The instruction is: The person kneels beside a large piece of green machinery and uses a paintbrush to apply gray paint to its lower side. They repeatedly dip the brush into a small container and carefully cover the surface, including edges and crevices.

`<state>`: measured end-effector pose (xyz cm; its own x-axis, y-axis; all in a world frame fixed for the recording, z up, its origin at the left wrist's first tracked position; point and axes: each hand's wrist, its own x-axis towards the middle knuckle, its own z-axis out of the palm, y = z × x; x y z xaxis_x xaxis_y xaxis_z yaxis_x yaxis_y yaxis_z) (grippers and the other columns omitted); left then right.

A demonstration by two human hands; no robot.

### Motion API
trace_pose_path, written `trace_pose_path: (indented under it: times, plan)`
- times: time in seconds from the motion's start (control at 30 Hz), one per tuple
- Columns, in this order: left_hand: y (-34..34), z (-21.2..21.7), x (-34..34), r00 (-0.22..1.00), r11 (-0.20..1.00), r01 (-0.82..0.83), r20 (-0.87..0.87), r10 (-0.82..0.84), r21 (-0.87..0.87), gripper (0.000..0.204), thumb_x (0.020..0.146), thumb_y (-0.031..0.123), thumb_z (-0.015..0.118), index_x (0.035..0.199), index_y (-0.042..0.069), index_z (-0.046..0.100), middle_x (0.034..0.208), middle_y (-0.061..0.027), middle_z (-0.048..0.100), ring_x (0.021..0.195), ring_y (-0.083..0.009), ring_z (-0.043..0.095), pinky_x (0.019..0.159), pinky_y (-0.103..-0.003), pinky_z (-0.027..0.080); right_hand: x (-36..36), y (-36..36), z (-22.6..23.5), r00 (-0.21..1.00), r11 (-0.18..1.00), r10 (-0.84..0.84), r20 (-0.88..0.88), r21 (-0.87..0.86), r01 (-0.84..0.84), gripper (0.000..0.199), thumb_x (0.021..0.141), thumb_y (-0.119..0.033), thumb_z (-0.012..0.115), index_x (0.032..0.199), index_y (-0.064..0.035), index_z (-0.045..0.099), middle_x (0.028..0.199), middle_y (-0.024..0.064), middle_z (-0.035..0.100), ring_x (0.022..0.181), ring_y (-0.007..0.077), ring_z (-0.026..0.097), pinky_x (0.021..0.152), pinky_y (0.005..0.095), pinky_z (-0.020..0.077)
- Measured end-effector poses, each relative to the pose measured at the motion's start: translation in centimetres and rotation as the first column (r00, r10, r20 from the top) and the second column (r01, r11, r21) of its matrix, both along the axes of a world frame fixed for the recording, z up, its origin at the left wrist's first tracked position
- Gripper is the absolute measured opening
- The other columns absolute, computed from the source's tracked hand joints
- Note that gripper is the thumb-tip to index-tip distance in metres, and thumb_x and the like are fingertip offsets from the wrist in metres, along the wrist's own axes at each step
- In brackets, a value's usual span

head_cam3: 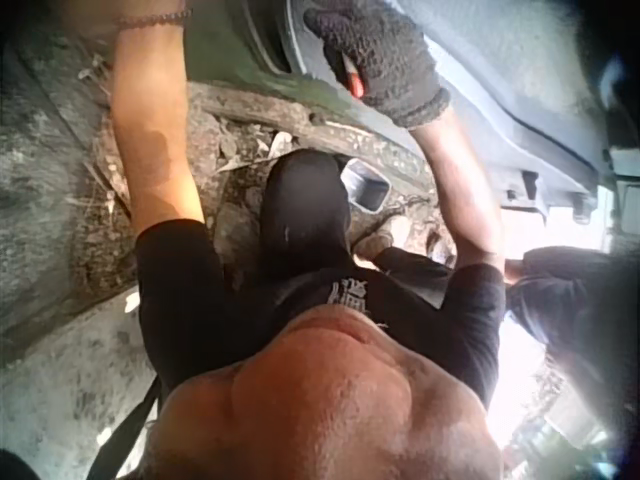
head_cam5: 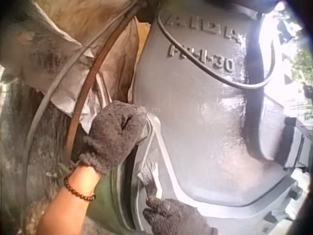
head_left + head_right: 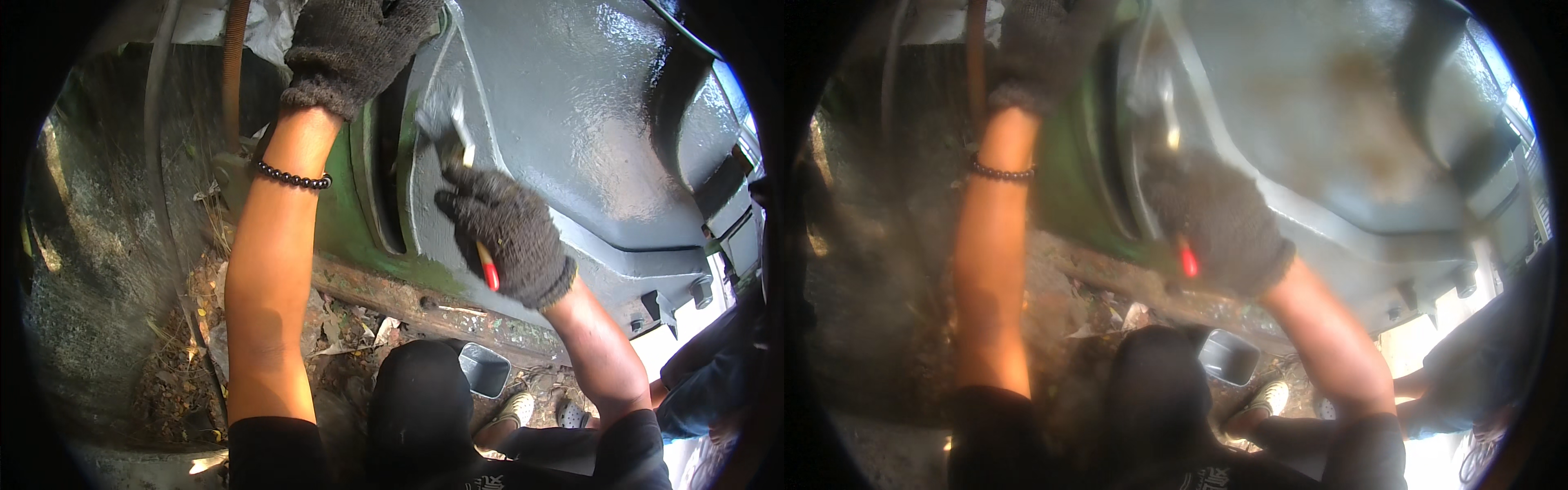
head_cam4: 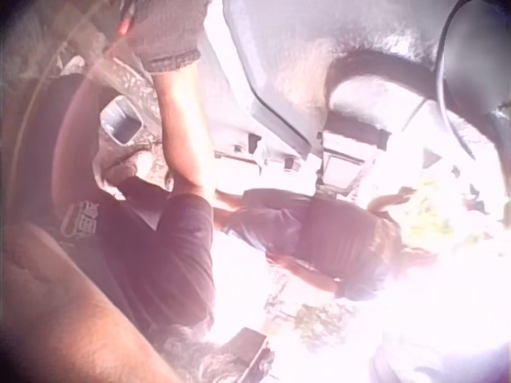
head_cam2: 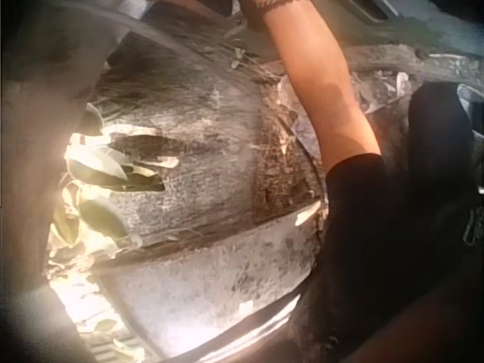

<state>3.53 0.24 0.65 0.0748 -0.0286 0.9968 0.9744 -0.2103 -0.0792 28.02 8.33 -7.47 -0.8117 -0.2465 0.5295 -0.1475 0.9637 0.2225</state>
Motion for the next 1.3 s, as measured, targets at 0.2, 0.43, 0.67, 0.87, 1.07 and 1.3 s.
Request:
trace_pose_path:
  times: [0.2, 0.43, 0.67, 0.87, 1.07, 1.3]
  plan:
    - [0.0, -0.5, 0.0, 0.998, 0.999, -0.048, 0.037, 0.047, 0.013, 0.026, 0.102, 0.027, 0.066, 0.096, 0.003, 0.073, 0.093, -0.0184, 0.071, 0.095, -0.0377, 0.068, 0.087, -0.047, 0.053, 0.1, -1.1, 2.5, 0.996, 0.996, 0.035, -0.087, 0.079, -0.028, 0.049, 0.077, -0.003, 0.074, 0.125, -0.0119, 0.073, 0.139, 0.0173, 0.067, 0.111, 0.0384, 0.071, 0.090, 0.0449, 0.0605]
    - [-0.5, -0.4, -0.2, 0.998, 0.998, -0.020, 0.056, 0.023, -0.052, 0.026, 0.103, 0.025, 0.065, 0.096, 0.002, 0.075, 0.094, -0.0172, 0.073, 0.096, -0.0360, 0.070, 0.089, -0.044, 0.054, 1.1, 0.4, 3.3, 0.990, 0.993, 0.111, 0.087, -0.053, -0.107, 0.042, 0.078, -0.002, 0.072, 0.119, -0.0081, 0.075, 0.131, 0.0183, 0.071, 0.111, 0.0381, 0.072, 0.091, 0.0464, 0.0599]
    - [0.1, -0.3, -1.6, 0.997, 0.996, -0.047, 0.056, 0.051, -0.070, 0.029, 0.102, 0.033, 0.067, 0.109, 0.007, 0.079, 0.106, -0.0094, 0.078, 0.101, -0.0290, 0.072, 0.091, -0.043, 0.057, 0.1, 1.6, 2.6, 0.991, 0.991, 0.132, -0.033, 0.017, -0.131, 0.034, 0.081, -0.002, 0.070, 0.114, -0.0086, 0.075, 0.127, 0.0172, 0.072, 0.110, 0.0380, 0.072, 0.090, 0.0468, 0.0596]
    - [0.4, -0.8, -1.9, 0.998, 0.998, 0.028, 0.061, -0.025, -0.056, 0.025, 0.104, 0.025, 0.066, 0.108, 0.003, 0.077, 0.105, -0.0136, 0.077, 0.100, -0.0294, 0.073, 0.091, -0.042, 0.056, -0.7, 1.2, 3.7, 0.969, 0.981, 0.176, -0.172, 0.118, -0.157, 0.041, 0.077, -0.008, 0.071, 0.118, -0.0078, 0.073, 0.132, 0.0169, 0.070, 0.111, 0.0371, 0.069, 0.091, 0.0481, 0.0579]
    - [0.4, -0.5, -0.6, 0.985, 0.992, 0.127, 0.122, -0.123, -0.024, 0.020, 0.102, 0.018, 0.068, 0.103, 0.000, 0.077, 0.100, -0.0141, 0.077, 0.099, -0.0278, 0.073, 0.091, -0.040, 0.057, -0.9, 2.1, -1.5, 0.971, 0.993, 0.115, 0.211, -0.059, -0.105, 0.035, 0.082, -0.013, 0.068, 0.115, -0.0030, 0.071, 0.128, 0.0179, 0.069, 0.111, 0.0379, 0.068, 0.095, 0.0435, 0.0581]
    - [0.2, -0.7, -0.2, 0.973, 0.988, 0.151, 0.173, -0.150, 0.006, 0.019, 0.102, 0.019, 0.071, 0.101, 0.000, 0.077, 0.100, -0.0132, 0.077, 0.099, -0.0264, 0.073, 0.090, -0.038, 0.057, -2.5, 0.2, 0.0, 0.991, 0.996, 0.041, 0.129, 0.067, -0.050, 0.037, 0.082, -0.018, 0.067, 0.114, 0.0002, 0.070, 0.124, 0.0220, 0.066, 0.101, 0.0431, 0.065, 0.088, 0.0515, 0.0546]
